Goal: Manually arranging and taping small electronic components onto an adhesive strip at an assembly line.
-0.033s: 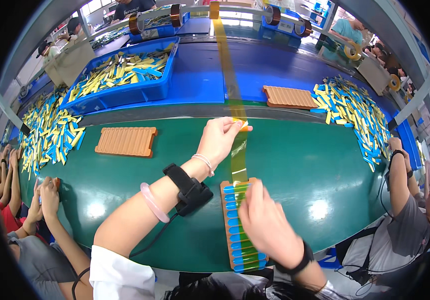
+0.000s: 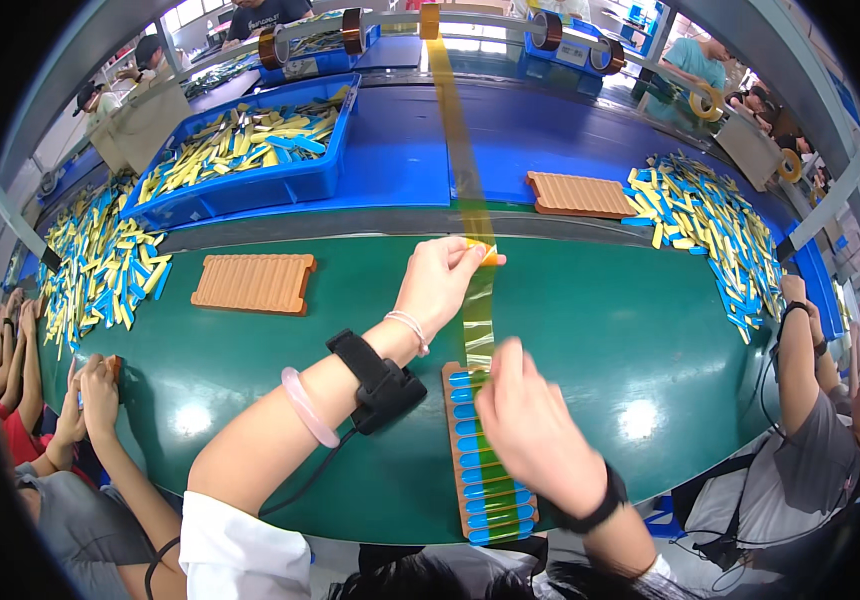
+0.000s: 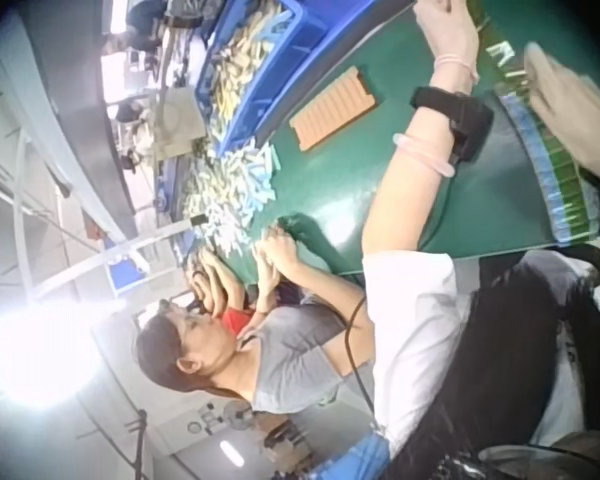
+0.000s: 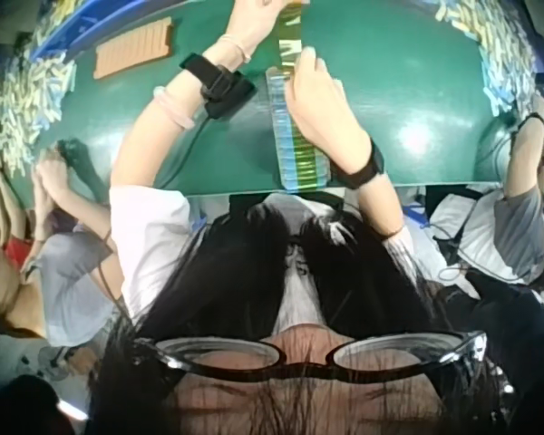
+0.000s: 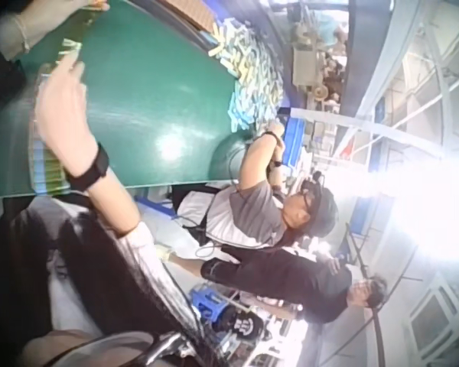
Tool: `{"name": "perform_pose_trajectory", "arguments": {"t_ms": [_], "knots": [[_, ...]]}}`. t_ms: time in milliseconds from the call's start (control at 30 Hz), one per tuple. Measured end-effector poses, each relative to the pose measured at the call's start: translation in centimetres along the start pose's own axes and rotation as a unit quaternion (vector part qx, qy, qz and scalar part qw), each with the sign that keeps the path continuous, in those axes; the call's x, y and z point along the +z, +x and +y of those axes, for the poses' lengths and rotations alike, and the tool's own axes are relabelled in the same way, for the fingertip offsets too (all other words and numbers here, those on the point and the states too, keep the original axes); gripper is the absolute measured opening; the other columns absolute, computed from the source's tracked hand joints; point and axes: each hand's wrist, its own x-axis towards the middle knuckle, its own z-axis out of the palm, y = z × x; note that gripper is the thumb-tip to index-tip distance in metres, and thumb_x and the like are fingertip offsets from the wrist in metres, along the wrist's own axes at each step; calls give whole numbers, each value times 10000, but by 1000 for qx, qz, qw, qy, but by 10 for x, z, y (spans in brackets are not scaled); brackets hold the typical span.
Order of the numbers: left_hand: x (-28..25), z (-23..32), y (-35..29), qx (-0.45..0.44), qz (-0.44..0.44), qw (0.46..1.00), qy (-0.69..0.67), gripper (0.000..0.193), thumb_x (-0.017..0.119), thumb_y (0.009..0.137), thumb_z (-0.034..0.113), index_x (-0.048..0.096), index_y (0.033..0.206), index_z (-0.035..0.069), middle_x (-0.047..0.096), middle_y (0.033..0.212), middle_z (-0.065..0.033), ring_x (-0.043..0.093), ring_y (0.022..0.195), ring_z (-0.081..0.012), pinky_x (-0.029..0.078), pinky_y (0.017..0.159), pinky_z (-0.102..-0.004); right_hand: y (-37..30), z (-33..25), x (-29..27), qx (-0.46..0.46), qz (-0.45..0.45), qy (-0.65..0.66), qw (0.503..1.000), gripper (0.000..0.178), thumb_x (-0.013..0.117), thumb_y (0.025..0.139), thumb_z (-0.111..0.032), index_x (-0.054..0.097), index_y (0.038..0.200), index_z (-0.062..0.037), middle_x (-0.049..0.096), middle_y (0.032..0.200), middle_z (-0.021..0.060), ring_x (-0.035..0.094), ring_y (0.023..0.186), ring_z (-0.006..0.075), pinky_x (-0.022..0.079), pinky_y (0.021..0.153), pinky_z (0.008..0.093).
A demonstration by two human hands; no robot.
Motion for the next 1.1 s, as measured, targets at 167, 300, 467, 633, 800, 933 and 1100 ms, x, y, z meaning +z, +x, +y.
{"name": "perform_pose_trajectory", "arguments": {"t_ms": [167,300,467,633,800,933,1100], "knots": [[1,-4,-2,0,-11,1000,4,245,468,874,160,559,936,-59,629,913,-109,555,792,-80,445,731,-219,45,8,-10,75,-28,-17,997,192,441,795,-79,331,915,24,455,868,241,502,799,406,418,640,448],[-25,-8,0,-59,-46,996,-49,313,425,889,228,553,968,-46,612,955,-133,563,896,-138,424,810,-256,38,5,-35,68,3,91,993,222,443,774,-58,339,957,12,444,928,234,492,796,430,418,692,462],[-41,54,-12,-17,-118,959,-258,311,405,866,172,487,1069,-49,552,1069,-170,535,1000,-236,410,869,-321,-11,44,-53,123,-16,67,990,278,476,772,-77,361,1003,28,447,966,220,507,832,397,425,711,437],[-70,113,-20,233,-82,962,-118,416,497,814,33,362,1206,0,416,1232,-176,495,1061,-310,466,810,-318,-22,56,-15,14,-52,57,997,477,527,788,-150,312,1167,44,403,1075,242,438,1007,380,415,799,418],[-106,111,-15,224,28,973,51,311,418,874,83,405,1168,-17,541,1108,-138,614,834,-225,499,667,-254,-25,-5,16,37,-108,-186,976,957,629,651,-461,136,1324,9,171,1327,288,420,991,386,418,762,505],[-108,92,-36,101,-3,992,-70,537,341,888,406,326,1232,-7,551,1040,-220,625,742,-280,517,611,-308,-27,5,13,-56,-114,-222,967,943,642,625,-415,175,1294,59,203,1274,350,434,961,411,440,765,400],[-88,68,-74,-215,-210,934,-193,739,201,843,587,413,1135,-58,567,928,-274,605,743,-360,492,694,-403,-29,77,-28,-23,-163,-272,948,937,700,559,-308,214,1312,-37,340,1210,235,430,962,396,391,779,477]]}}
